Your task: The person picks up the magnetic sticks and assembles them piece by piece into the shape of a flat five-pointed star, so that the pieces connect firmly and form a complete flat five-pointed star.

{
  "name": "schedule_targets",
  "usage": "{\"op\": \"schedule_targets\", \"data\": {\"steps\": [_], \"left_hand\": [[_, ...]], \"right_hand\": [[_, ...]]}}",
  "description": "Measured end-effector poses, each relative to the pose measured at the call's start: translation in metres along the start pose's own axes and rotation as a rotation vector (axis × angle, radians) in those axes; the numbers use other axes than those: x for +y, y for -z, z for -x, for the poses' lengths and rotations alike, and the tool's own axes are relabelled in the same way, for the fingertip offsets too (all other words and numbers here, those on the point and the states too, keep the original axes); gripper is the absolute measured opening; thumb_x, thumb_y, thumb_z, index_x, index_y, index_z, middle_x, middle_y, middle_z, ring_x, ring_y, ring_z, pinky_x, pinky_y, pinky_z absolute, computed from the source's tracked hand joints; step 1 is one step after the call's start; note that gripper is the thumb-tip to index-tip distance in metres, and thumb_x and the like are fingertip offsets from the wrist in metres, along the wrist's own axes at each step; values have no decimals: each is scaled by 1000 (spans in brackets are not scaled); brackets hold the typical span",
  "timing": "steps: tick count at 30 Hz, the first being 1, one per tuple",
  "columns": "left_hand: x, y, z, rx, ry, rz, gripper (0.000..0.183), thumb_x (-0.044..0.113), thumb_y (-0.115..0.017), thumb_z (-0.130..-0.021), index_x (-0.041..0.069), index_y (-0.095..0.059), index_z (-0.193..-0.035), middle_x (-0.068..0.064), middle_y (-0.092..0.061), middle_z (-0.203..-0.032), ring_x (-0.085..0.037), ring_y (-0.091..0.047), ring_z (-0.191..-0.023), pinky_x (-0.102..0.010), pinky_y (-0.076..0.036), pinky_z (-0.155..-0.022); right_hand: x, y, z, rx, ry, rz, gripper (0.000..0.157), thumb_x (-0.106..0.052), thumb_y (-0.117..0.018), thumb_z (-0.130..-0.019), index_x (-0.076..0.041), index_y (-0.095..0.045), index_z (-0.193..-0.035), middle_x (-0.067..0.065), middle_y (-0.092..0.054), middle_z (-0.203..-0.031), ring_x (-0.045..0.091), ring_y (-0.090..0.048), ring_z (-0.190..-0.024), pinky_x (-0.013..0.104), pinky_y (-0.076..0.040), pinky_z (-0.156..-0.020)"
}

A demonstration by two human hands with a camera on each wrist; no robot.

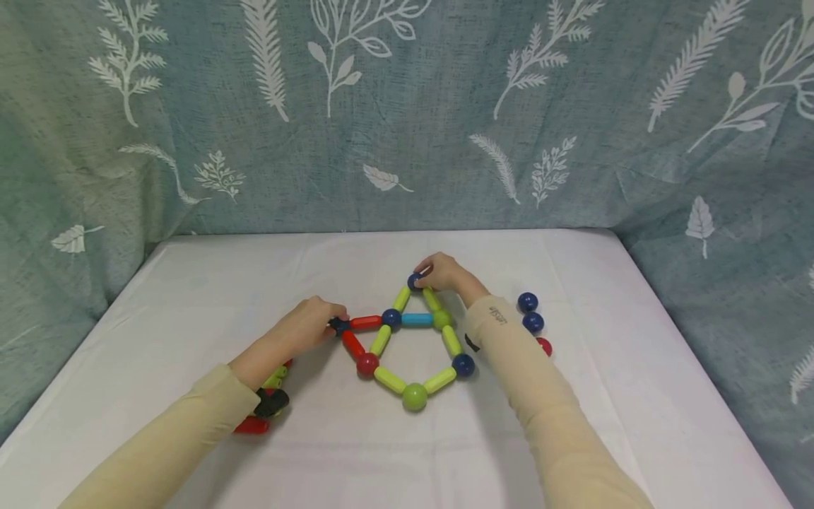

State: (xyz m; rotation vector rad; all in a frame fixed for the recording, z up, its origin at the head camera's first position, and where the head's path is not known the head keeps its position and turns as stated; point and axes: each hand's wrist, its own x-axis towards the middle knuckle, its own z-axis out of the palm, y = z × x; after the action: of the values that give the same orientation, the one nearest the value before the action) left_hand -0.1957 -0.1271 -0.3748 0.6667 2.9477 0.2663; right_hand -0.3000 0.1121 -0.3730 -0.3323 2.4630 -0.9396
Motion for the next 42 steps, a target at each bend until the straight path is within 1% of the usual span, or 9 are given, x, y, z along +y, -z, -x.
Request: {"op": "schedule_targets", "data": {"steps": [4,7,11,18,23,27,32,38,42], "left_hand": [[0,0,0,0,-5,-4,22,-4,-70,-76,4,-68,-96,-12,-67,-92,-21,-63,-84,-32,-51,-78],[0,0,0,-3,-2,-3,22,-3,-70,-76,4,-68,-97,-12,-67,-92,-21,-63,-84,-33,-51,-79],[0,1,2,-6,6,4,23,-4,-70,-76,4,-68,-97,-12,-67,-94,-21,-63,-84,-33,-50,-79],[2,2,3,-15,7,5,23,-4,-70,-76,3,-67,-98,-13,-67,-95,-22,-63,-86,-33,-50,-80],[2,2,2,-13,12,13,23,-3,-70,-76,3,-68,-99,-12,-67,-95,-21,-62,-86,-33,-50,-80],[2,2,3,-12,15,18,24,-3,-70,-76,3,-68,-99,-12,-67,-95,-22,-62,-87,-33,-50,-80],[2,1,3,-14,18,23,23,-3,-70,-77,3,-68,-99,-12,-67,-96,-21,-63,-87,-33,-50,-80],[2,1,3,-12,21,15,24,-2,-70,-77,4,-67,-100,-13,-67,-97,-22,-62,-90,-32,-50,-80],[1,1,3,-12,25,17,24,-3,-70,-77,4,-67,-100,-13,-66,-98,-24,-62,-91,-33,-50,-81]], "right_hand": [[0,0,-1,-11,-4,-6,37,-10,-55,-91,0,-51,-126,22,-48,-129,29,-52,-110,32,-48,-82],[-1,-1,-2,-18,8,1,37,-11,-54,-92,0,-51,-127,22,-46,-130,29,-50,-112,33,-48,-82],[-3,-2,-3,-26,22,14,37,-12,-53,-93,-1,-50,-128,22,-46,-131,30,-50,-112,34,-48,-82],[-3,-2,-3,-45,12,19,37,-12,-52,-93,0,-49,-128,23,-45,-131,30,-50,-112,34,-48,-83],[1,-1,-1,-52,-8,-55,36,-11,-51,-94,1,-48,-128,22,-45,-130,31,-50,-112,36,-48,-85],[5,0,-1,-64,-10,-126,37,-11,-51,-94,2,-47,-128,23,-45,-128,31,-50,-112,37,-47,-86],[6,0,1,-75,-11,-180,38,-8,-52,-93,4,-44,-128,24,-43,-128,32,-50,-111,38,-46,-88],[8,0,1,-83,-12,-225,39,-7,-51,-93,5,-42,-128,24,-43,-126,30,-52,-106,37,-46,-87],[7,2,5,-94,-17,-236,40,-9,-49,-94,4,-41,-131,24,-43,-129,31,-51,-109,37,-46,-88]]}}
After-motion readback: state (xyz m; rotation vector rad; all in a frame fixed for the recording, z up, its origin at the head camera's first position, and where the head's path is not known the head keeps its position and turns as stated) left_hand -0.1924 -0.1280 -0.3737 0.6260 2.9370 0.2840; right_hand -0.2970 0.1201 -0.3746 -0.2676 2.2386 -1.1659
